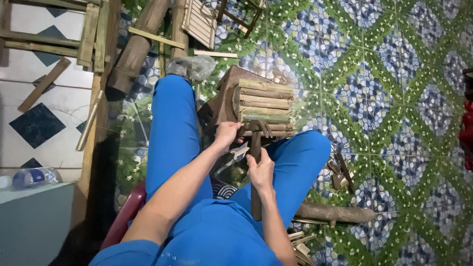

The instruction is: The person sits on the floor and uses a hammer to drive nails into a small bamboo crate held between their legs. They repeatedly strike the same side of the crate to secure the slats together.

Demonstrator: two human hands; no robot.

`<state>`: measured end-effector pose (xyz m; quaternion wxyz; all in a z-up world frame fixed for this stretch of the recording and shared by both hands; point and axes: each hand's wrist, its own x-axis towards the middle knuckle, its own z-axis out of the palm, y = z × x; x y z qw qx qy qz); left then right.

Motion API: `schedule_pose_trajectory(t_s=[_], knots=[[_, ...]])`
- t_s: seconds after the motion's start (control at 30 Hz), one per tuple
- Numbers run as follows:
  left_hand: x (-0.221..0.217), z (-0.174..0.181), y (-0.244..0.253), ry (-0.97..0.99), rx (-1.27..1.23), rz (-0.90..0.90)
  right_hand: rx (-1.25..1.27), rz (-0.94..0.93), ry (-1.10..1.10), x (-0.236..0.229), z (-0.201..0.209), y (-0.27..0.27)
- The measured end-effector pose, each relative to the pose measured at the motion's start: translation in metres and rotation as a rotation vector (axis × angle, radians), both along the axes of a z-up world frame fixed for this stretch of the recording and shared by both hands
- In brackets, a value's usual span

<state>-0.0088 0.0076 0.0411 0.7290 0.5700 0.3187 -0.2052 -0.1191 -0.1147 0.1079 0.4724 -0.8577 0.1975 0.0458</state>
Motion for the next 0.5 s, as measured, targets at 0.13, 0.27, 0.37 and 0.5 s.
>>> schedule_pose_trajectory(t_s=[0.13, 0.27, 0.37, 0.5], knots=[[0.002, -0.003, -0.005, 0.012, -0.042, 0.003, -0.032, -0.017, 0.003, -0.004, 0.014, 0.001], [0.004, -0.013, -0.009, 0.01, -0.024, 0.028, -0.095, -0.007, 0.027, -0.011, 0.004, -0.007], [0.003, -0.024, -0.014, -0.003, 0.011, 0.011, -0.13, 0.031, 0.081, -0.017, -0.009, -0.011], [0.004, -0.001, -0.008, 0.0, 0.013, -0.002, -0.152, 0.046, 0.107, -0.013, 0.024, 0.006]])
